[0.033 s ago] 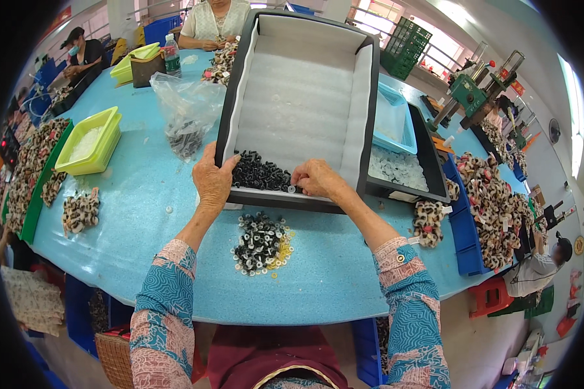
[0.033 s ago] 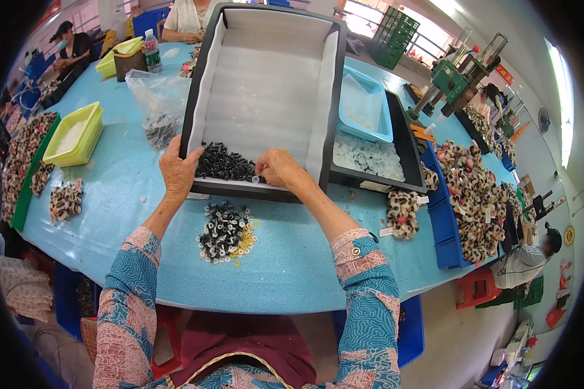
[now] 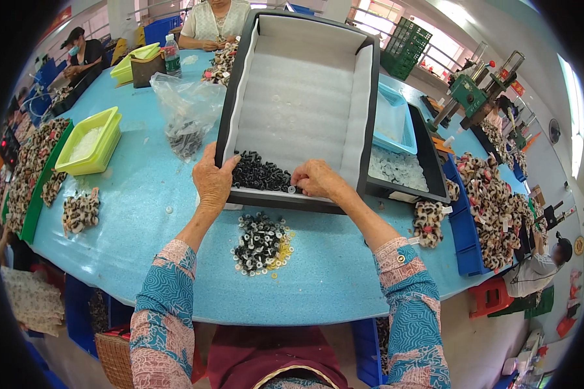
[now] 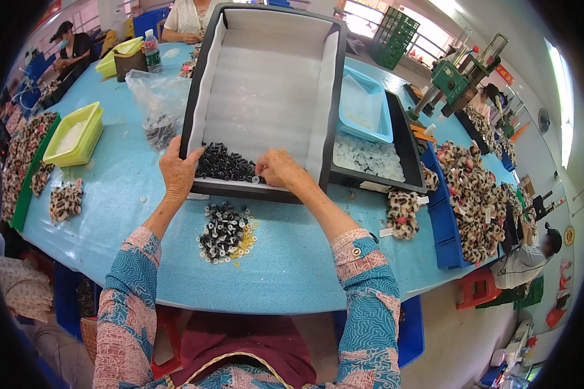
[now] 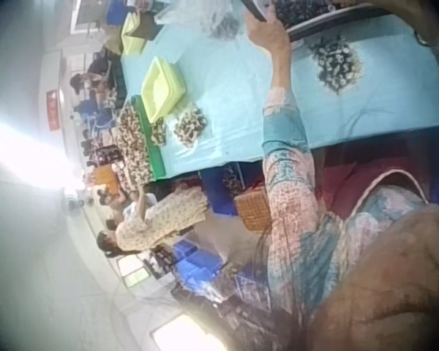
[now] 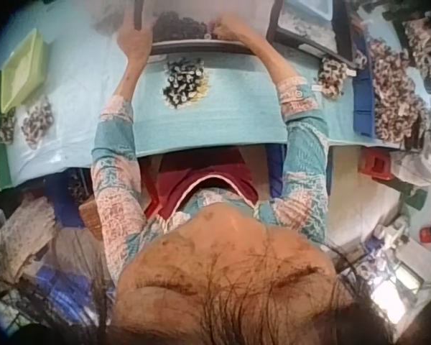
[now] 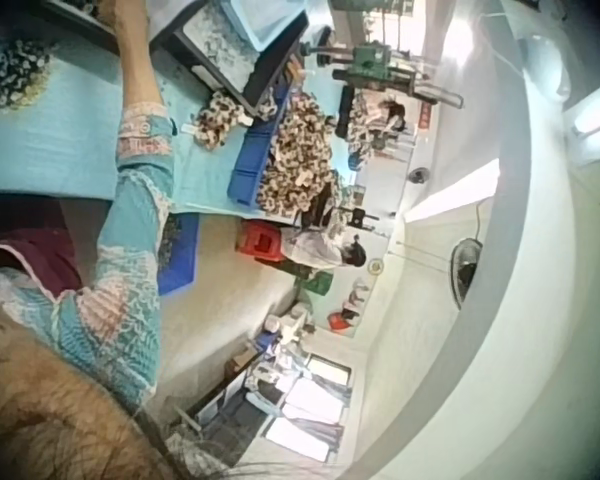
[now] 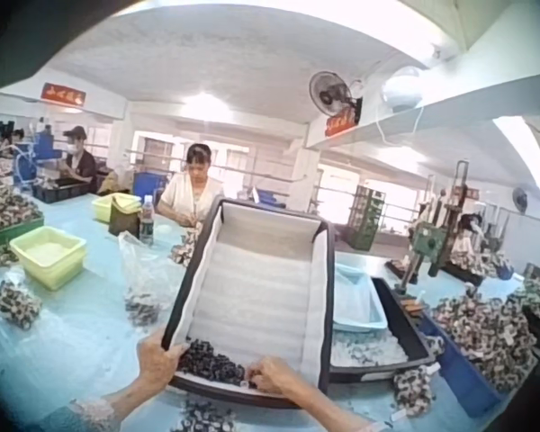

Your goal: The person fastens parts onto a small plush toy, transfers plastic eye pins from a tray onto the table, cleans a pair of glasses with an apron, and assembles the plastic eye pins and washers together by hand.

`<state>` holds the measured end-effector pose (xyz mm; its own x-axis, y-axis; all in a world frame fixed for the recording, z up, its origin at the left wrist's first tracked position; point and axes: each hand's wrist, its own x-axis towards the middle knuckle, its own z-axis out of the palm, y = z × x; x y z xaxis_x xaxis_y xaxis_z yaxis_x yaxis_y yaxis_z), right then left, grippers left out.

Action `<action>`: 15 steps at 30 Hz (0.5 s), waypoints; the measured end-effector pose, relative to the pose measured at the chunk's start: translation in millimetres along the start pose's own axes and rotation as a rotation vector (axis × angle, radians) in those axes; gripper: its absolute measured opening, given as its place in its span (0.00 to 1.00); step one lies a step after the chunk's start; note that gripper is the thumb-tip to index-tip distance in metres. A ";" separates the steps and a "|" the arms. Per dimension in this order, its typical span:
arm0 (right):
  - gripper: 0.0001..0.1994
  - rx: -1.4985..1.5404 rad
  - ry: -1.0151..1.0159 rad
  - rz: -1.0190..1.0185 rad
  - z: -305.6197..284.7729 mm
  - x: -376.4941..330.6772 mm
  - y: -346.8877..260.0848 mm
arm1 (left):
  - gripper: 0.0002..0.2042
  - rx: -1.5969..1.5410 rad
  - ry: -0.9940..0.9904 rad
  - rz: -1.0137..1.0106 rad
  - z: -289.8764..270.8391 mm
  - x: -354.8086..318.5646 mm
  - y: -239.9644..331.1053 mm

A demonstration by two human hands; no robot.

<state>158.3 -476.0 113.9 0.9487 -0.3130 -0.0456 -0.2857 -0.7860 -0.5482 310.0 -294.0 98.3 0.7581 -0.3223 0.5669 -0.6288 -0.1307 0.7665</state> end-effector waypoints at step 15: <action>0.07 0.125 0.003 0.091 -14.1 -4.6 -14.9 | 0.19 -0.008 0.006 0.006 0.3 0.7 -4.1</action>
<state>156.2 -470.4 134.0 0.9192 -0.3817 -0.0970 -0.3509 -0.6821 -0.6415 313.1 -293.9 95.5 0.7556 -0.3171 0.5732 -0.6317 -0.1210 0.7657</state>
